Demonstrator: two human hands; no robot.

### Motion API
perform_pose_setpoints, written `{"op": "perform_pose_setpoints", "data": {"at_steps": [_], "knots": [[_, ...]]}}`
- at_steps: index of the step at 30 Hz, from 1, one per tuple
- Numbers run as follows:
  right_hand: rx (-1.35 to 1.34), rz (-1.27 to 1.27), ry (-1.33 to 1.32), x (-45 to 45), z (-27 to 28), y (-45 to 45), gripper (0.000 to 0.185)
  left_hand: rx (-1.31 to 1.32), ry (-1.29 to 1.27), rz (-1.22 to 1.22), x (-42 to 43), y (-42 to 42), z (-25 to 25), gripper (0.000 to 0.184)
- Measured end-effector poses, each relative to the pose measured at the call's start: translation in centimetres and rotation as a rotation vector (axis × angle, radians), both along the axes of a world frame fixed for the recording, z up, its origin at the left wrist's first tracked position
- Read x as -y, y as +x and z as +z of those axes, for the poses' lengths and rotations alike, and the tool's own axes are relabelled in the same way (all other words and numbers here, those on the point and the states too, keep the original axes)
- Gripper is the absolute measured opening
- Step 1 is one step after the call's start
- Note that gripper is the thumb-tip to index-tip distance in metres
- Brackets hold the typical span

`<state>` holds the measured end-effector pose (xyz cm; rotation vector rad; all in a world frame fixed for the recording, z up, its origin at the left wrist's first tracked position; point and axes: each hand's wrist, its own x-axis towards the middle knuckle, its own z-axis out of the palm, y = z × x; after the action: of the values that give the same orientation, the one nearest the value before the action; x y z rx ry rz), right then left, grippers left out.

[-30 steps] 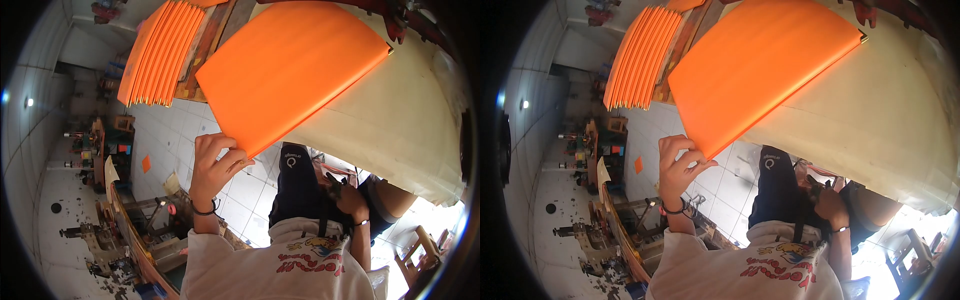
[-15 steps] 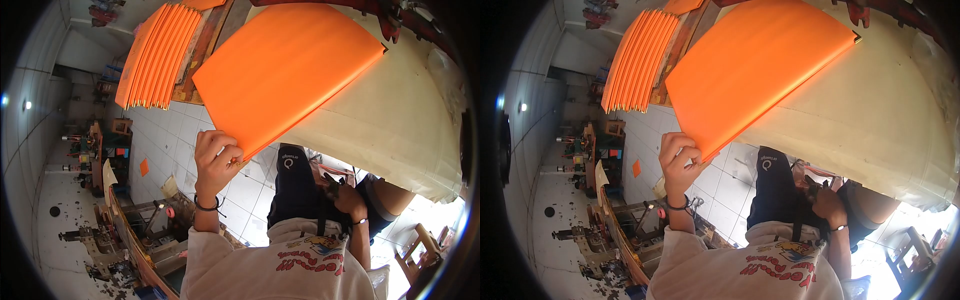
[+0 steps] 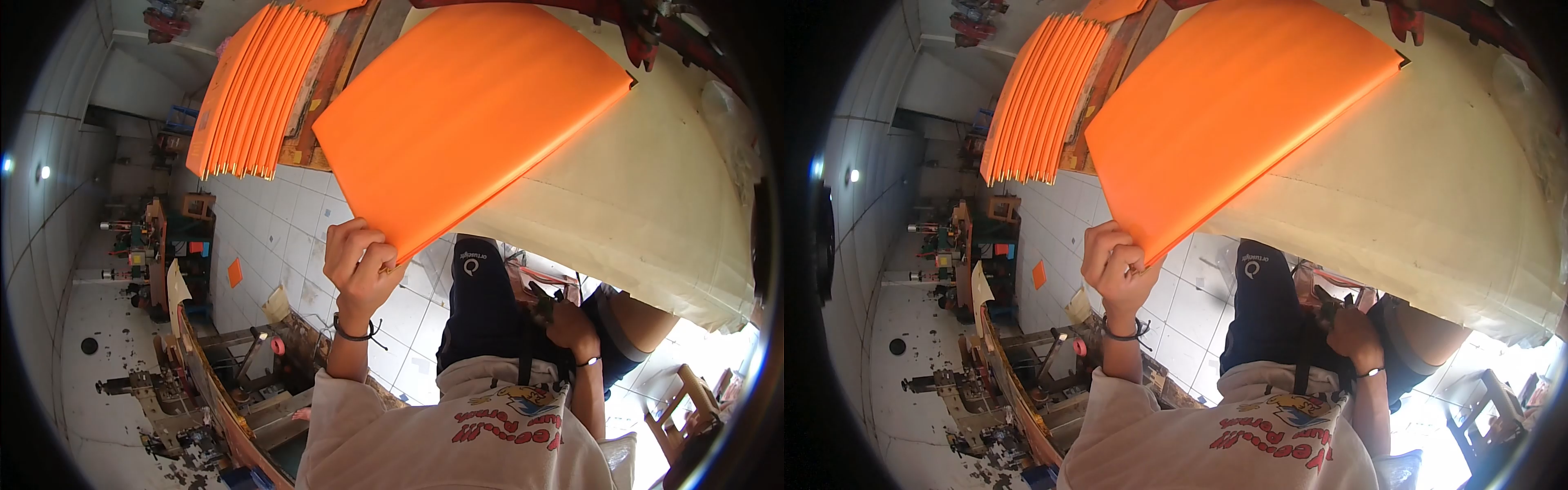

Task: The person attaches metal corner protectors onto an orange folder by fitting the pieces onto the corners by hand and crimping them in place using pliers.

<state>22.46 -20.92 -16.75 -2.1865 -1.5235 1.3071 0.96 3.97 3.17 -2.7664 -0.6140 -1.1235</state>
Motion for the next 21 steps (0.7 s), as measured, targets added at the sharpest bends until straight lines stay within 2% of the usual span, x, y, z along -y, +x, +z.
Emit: {"op": "perform_pose_setpoints", "data": {"at_steps": [7,13,16,17,21], "knots": [[0.0,-0.024,-0.057,-0.3,0.9,0.1,0.02,0.002,-0.025,0.017,0.1,-0.1,-0.4,0.046],[-0.033,-0.024,-0.032,0.2,-0.9,0.3,0.021,0.211,-0.271,0.035,1.6,-0.4,-0.9,0.044],[-0.013,0.038,-0.062,1.3,-3.5,0.3,0.026,0.295,-0.299,0.064,2.1,-0.4,-2.1,0.039],[0.005,0.063,-0.075,1.0,-3.0,0.4,0.032,0.325,-0.313,0.076,2.4,-0.3,-2.6,0.036],[-0.046,0.067,-0.06,0.3,-0.8,0.5,0.031,0.447,-0.379,0.143,3.8,0.5,-3.6,0.027]]}}
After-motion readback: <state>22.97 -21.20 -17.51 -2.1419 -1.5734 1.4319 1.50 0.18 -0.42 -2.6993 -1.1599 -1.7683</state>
